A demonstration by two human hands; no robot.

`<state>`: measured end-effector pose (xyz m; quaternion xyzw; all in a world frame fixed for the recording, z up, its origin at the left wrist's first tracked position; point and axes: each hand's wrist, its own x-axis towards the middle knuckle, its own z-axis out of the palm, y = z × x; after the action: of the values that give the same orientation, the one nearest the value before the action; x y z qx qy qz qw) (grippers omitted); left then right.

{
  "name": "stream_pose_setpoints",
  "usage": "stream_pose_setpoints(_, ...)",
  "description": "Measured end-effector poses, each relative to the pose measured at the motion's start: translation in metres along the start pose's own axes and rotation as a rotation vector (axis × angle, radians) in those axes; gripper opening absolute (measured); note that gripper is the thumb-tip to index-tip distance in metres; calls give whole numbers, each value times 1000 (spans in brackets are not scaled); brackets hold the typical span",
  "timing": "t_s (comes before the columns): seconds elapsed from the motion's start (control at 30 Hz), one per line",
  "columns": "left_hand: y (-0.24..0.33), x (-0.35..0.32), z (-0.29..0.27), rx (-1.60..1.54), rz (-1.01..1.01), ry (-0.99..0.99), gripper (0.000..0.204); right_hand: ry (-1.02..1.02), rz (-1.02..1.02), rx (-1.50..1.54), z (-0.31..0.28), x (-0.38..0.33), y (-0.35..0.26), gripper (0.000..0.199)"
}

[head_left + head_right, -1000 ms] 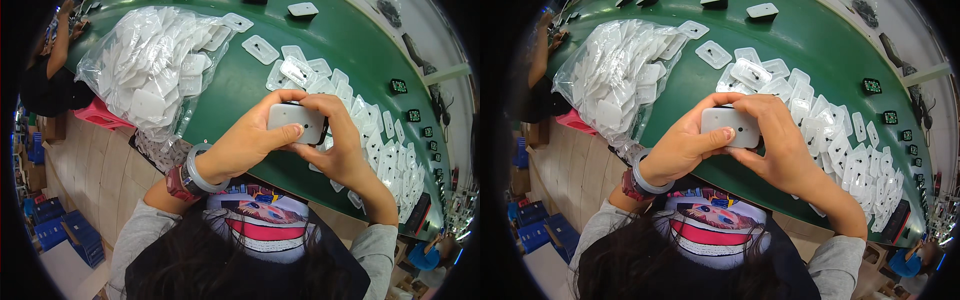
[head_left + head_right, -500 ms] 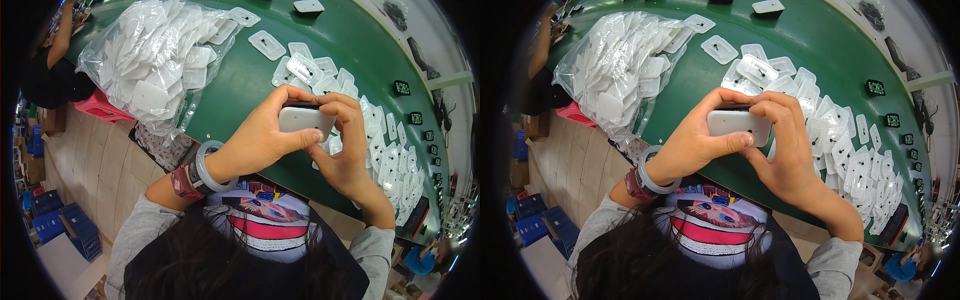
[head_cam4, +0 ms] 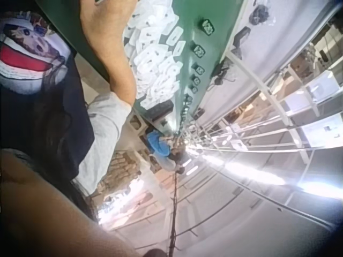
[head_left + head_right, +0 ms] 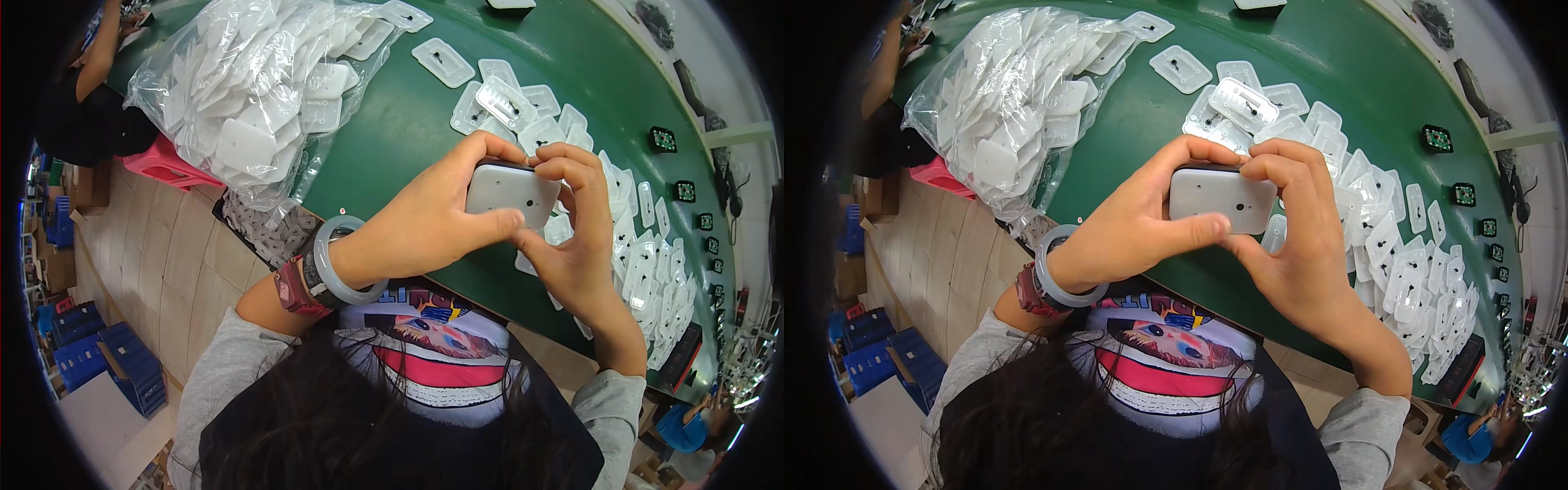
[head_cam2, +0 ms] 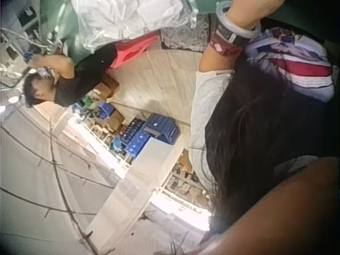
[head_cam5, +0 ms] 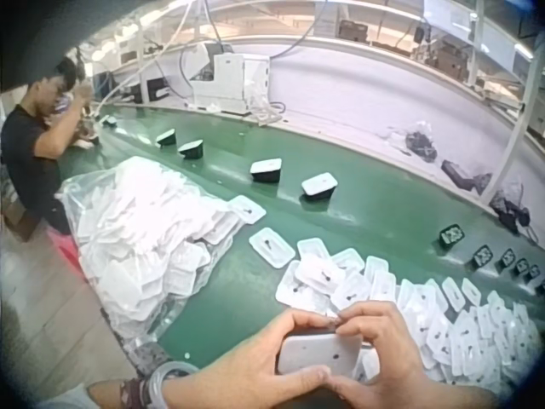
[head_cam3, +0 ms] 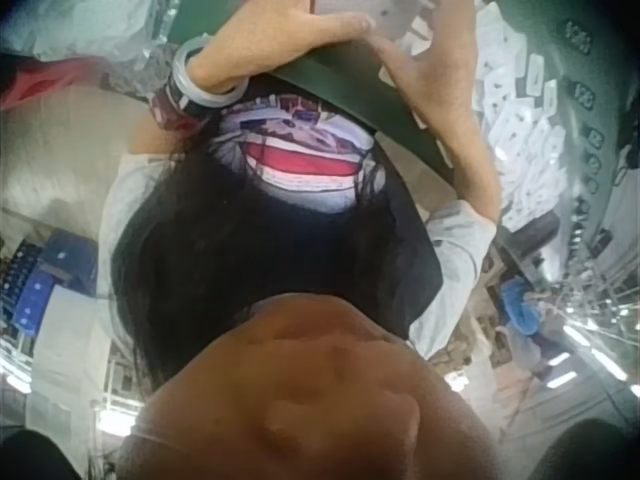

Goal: The person assembles electronic devices by inserting small black components into white plastic plates and attaching the plates onto device housings by hand.

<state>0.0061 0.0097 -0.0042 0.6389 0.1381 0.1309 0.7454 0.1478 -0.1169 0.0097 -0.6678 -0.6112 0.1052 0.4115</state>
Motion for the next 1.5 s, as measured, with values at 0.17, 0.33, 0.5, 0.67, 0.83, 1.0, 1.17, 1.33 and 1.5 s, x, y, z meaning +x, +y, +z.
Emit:
stream_pose_setpoints(0.17,-2,2,-3,-32,10,-27,40,-15,-7,-24,0,2,1,58)
stream_pose_setpoints(0.33,-6,3,-6,-62,62,-42,39,-42,168,124,-5,-1,-4,58)
stream_pose_setpoints(0.5,-6,2,-8,-54,99,-38,40,-77,489,545,-14,1,-10,54)
stream_pose_setpoints(0.67,-1,0,-4,-116,70,-27,40,-106,568,759,-13,2,-8,50)
stream_pose_setpoints(0.83,-3,3,-5,-160,60,-17,41,-116,489,697,-10,6,-11,47)
stream_pose_setpoints(1.0,-8,3,-5,-195,59,-12,41,-115,468,663,-5,4,-6,46)
stream_pose_setpoints(1.17,-10,6,-1,-228,97,-24,41,-123,443,652,-8,15,-11,46)
stream_pose_setpoints(1.33,-6,7,-4,-144,188,14,42,-132,450,652,-11,22,-16,44)
stream_pose_setpoints(1.5,-10,11,-6,-305,134,57,49,-156,431,633,-8,40,-5,43)
